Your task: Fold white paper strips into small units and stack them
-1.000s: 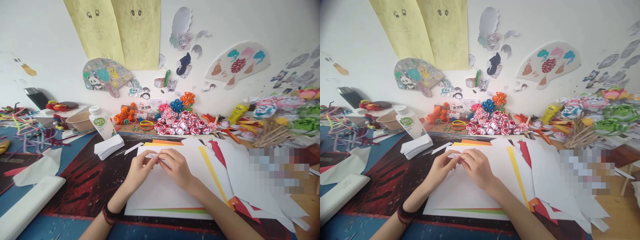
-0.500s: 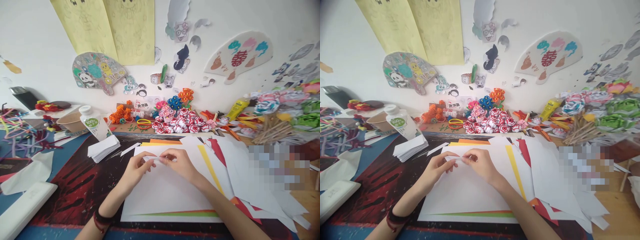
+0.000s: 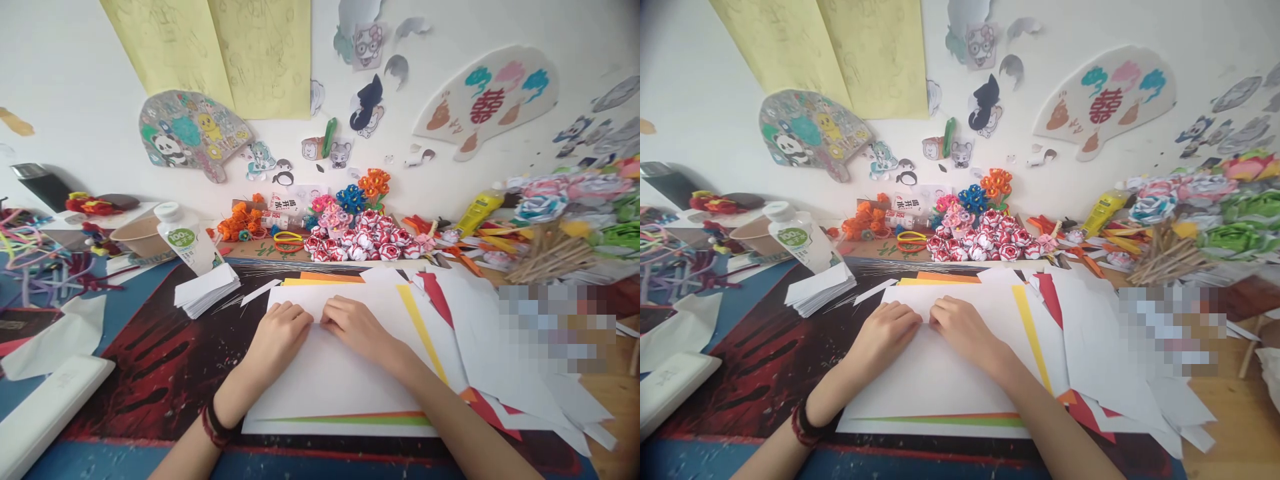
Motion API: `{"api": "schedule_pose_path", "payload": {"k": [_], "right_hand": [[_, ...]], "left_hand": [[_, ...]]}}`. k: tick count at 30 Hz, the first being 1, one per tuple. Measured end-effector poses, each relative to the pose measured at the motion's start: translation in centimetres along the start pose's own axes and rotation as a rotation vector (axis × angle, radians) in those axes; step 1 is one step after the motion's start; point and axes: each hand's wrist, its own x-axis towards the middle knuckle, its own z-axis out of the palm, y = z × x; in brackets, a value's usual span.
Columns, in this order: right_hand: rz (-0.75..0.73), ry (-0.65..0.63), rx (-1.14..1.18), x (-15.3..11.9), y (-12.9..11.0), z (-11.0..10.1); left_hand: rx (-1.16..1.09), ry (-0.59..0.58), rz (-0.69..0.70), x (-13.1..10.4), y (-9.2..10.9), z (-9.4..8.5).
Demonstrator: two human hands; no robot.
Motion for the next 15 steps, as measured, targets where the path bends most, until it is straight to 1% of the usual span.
{"api": "schedule_pose_path", "payload": {"k": [3, 6, 8, 10, 12, 15], "right_hand": [[-0.121, -0.051, -0.159, -0.2, 0.0, -0.1], [-0.182, -0.083, -0.264, -0.5, -0.1, -0.5], [-0.199, -0.103, -0.295, -0.7, -0.2, -0.9], [-0.202, -0.122, -0.3, -0.8, -0.3, -1.1], [-0.191, -0.13, -0.289, -0.8, -0.2, -1.2], [-0.162, -0.13, -0.245, -0.8, 0.0, -1.0]], "left_hand": [[0.121, -0.037, 0.111, -0.1, 0.0, -0.3], [0.142, -0.115, 0.195, -0.2, -0.1, -1.1], [0.137, -0.152, 0.218, -0.4, -0.4, -1.5], [0.133, -0.17, 0.213, -0.6, -0.7, -1.8], [0.143, -0.185, 0.209, -0.7, -0.9, -1.9], [0.197, -0.198, 0.247, -0.7, -0.9, -1.9]]}}
